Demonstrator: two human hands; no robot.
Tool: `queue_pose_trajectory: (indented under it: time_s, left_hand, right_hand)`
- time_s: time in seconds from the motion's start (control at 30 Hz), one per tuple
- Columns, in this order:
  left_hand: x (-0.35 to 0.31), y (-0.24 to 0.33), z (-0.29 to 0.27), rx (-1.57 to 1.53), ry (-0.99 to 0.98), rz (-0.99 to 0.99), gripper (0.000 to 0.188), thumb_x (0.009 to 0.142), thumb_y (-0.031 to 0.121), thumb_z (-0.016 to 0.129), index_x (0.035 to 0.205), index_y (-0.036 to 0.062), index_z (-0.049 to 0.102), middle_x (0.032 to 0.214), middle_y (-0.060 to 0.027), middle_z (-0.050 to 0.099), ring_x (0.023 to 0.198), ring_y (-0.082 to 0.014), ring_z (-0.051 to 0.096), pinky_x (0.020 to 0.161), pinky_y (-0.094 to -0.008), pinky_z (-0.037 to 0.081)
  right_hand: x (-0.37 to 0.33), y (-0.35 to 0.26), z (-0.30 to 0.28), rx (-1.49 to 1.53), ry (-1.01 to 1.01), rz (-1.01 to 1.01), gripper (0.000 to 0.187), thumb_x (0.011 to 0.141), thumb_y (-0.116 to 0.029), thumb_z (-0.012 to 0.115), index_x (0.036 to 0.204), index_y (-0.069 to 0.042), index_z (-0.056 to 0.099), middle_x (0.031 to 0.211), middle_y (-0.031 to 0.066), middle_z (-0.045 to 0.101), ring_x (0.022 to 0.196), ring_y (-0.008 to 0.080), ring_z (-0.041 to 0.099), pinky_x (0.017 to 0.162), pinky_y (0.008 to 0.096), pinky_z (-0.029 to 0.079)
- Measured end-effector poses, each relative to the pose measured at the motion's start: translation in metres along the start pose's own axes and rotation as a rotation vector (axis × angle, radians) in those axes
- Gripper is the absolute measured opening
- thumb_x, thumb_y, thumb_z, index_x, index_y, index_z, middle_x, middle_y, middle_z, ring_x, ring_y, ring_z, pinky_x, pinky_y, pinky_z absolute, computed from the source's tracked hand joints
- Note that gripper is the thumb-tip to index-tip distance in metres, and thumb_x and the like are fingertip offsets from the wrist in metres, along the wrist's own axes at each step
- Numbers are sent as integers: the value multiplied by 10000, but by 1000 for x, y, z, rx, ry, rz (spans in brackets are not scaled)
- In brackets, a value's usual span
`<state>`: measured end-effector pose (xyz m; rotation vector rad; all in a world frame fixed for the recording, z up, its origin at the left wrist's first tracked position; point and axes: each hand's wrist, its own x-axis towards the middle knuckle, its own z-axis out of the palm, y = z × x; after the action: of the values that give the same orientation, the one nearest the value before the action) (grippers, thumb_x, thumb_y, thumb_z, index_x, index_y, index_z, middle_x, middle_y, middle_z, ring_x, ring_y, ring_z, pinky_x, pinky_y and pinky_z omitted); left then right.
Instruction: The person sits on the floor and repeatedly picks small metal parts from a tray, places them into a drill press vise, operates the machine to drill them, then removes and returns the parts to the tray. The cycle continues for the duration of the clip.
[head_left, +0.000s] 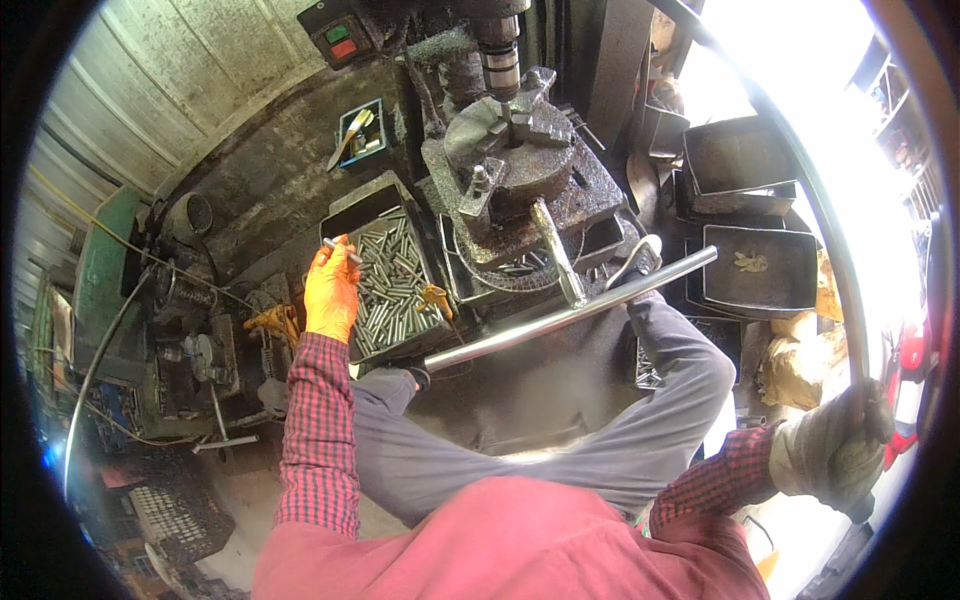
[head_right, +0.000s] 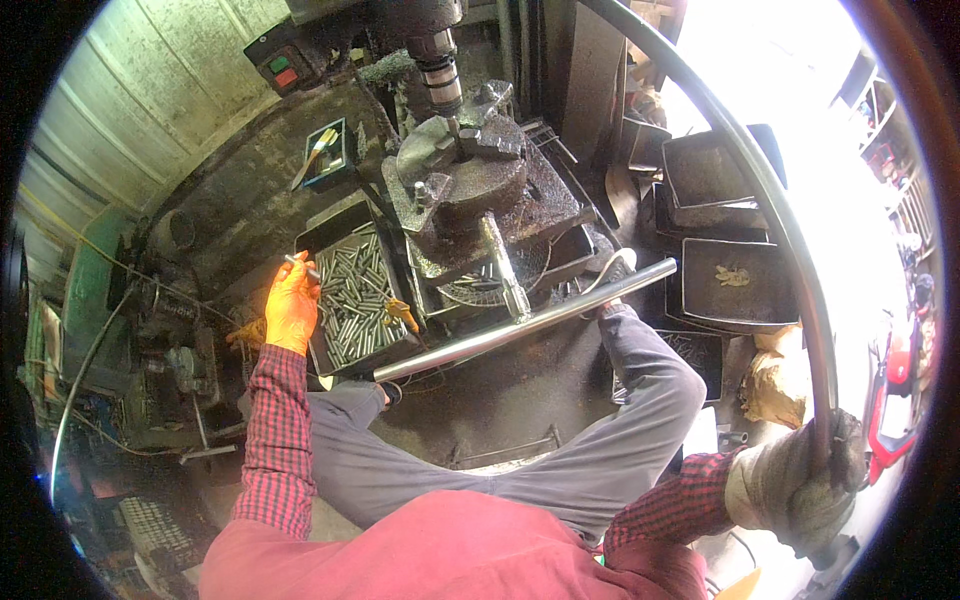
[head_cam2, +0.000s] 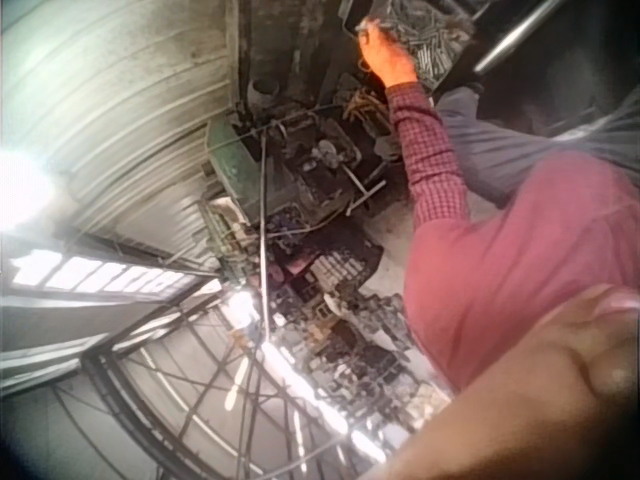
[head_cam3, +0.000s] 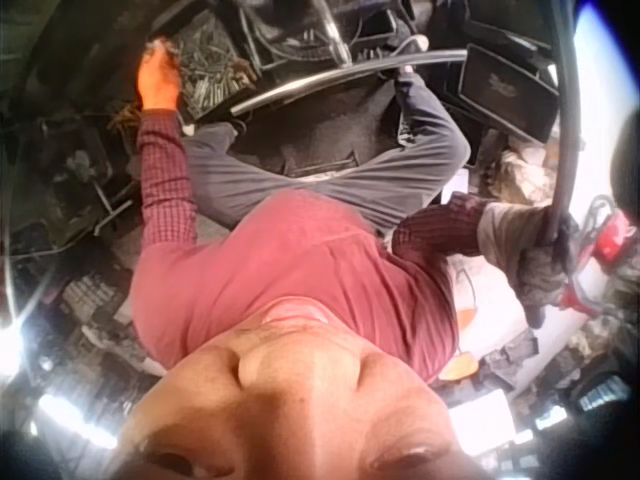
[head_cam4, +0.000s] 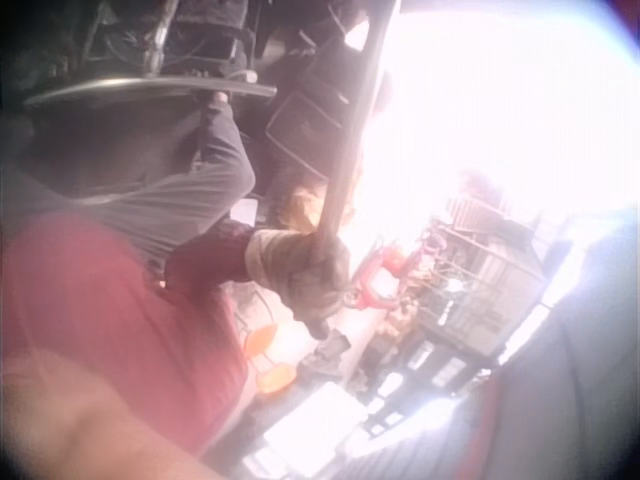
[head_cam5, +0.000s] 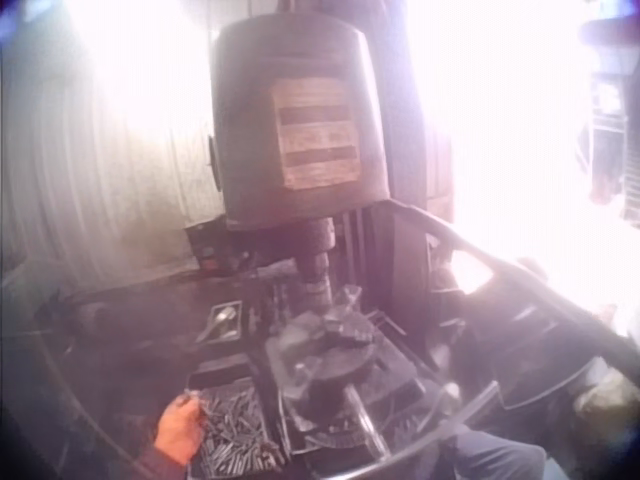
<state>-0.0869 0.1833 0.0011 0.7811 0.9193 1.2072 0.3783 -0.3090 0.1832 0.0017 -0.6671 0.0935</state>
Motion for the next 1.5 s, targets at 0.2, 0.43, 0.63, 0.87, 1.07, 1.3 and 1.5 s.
queue_pose_trajectory:
  time_s: [0.2, 0.43, 0.63, 0.87, 1.07, 1.3, 1.5]
  left_hand:
    - [-4, 1, -11, -268, 6, -35, 200, 1069, 173, 672, 1174, 10, 722, 1026, -64, 716, 893, -158, 651, 721, -283, 508]
    - [-9, 7, -9, -321, -18, -27, 206, 1068, 197, 685, 1157, 17, 729, 1027, -62, 709, 884, -166, 654, 707, -271, 516]
    - [-17, 15, -3, -304, 41, 35, 209, 1066, 176, 683, 1191, 13, 723, 1029, -73, 724, 870, -177, 694, 670, -282, 546]
    - [-19, 20, -2, -348, -19, 26, 272, 1077, 166, 659, 1286, -6, 690, 1002, -88, 732, 881, -184, 710, 706, -287, 597]
    - [-20, 18, -3, -341, -38, -10, 272, 1068, 195, 682, 1264, 9, 709, 977, -73, 721, 838, -161, 681, 659, -270, 555]
    - [-28, 24, 1, -256, 3, -32, 269, 1060, 209, 699, 1255, 25, 718, 971, -45, 701, 760, -110, 594, 603, -229, 463]
    - [-33, 26, 5, -250, 10, -40, 275, 1060, 218, 701, 1250, 20, 716, 973, -50, 688, 731, -93, 546, 590, -216, 424]
  right_hand:
    - [3, 10, 2, -66, -37, -93, 375, 849, -407, 681, 753, -75, 535, 767, 35, 520, 952, 230, 554, 1057, 481, 353]
    - [9, 12, 15, -393, 164, -193, 499, 816, -452, 711, 836, 18, 544, 917, 181, 500, 1078, 334, 520, 1107, 556, 318]
    - [32, -27, 1, -67, -37, 7, 600, 739, -460, 762, 894, 97, 600, 1105, 266, 567, 1208, 398, 535, 1236, 603, 276]
    - [40, -35, -3, -57, -71, 75, 606, 754, -463, 754, 940, 102, 636, 1093, 267, 594, 1198, 414, 562, 1233, 620, 295]
    - [45, -35, -1, -198, 78, -103, 546, 764, -499, 733, 891, 22, 630, 1012, 136, 601, 1130, 327, 573, 1150, 567, 370]
    - [63, -69, -25, -264, -131, -46, 530, 924, -488, 638, 1032, 29, 593, 1049, 108, 561, 1095, 271, 562, 1148, 540, 349]
    - [75, -72, -28, -284, -134, -66, 444, 1024, -478, 544, 1018, -39, 601, 950, 31, 574, 972, 194, 590, 1125, 476, 371]
